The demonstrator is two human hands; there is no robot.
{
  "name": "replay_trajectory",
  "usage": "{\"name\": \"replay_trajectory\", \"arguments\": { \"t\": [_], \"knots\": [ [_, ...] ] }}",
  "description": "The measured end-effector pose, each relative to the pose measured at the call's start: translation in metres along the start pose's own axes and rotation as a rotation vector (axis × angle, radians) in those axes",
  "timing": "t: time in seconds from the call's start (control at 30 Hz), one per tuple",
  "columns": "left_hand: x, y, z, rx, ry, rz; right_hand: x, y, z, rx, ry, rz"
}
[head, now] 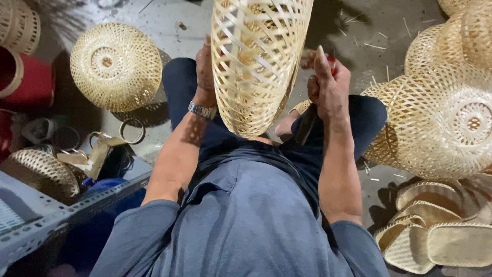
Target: The person sits on the floor and uses a red utility knife to trim the edges of a woven basket. They rotate the basket to access different sections, carefully cutting away excess material from the rim and sides. The person occasionally flips the basket to inspect the interior and continues trimming.
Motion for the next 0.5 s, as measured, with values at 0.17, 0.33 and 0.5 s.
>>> {"name": "replay_trajectory", "arguments": {
  "t": [0.17, 0.33, 0.5],
  "knots": [
    [0.001, 0.001, -0.001, 0.142, -0.070, -0.089, 0.003, 0.017, -0.014, 0.004, 0.083, 0.009],
    [0.002, 0.026, -0.001, 0.136, -0.025, -0.232, 0.037, -0.042, 0.014, 0.241, 0.029, -0.246],
    [-0.008, 0.015, -0.025, 0.311, -0.004, -0.288, 0.061, -0.094, 0.036, 0.622, 0.050, -0.156]
  ]
}}
Point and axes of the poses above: each hand's wrist, its own x-axis towards the middle knuckle, its own z-axis out of the back of the hand, y = z × x, the point moved 3 cm from there along x, towards the middle knuckle, and after that the axes turned 5 degrees about x, right-handed, at the moved point
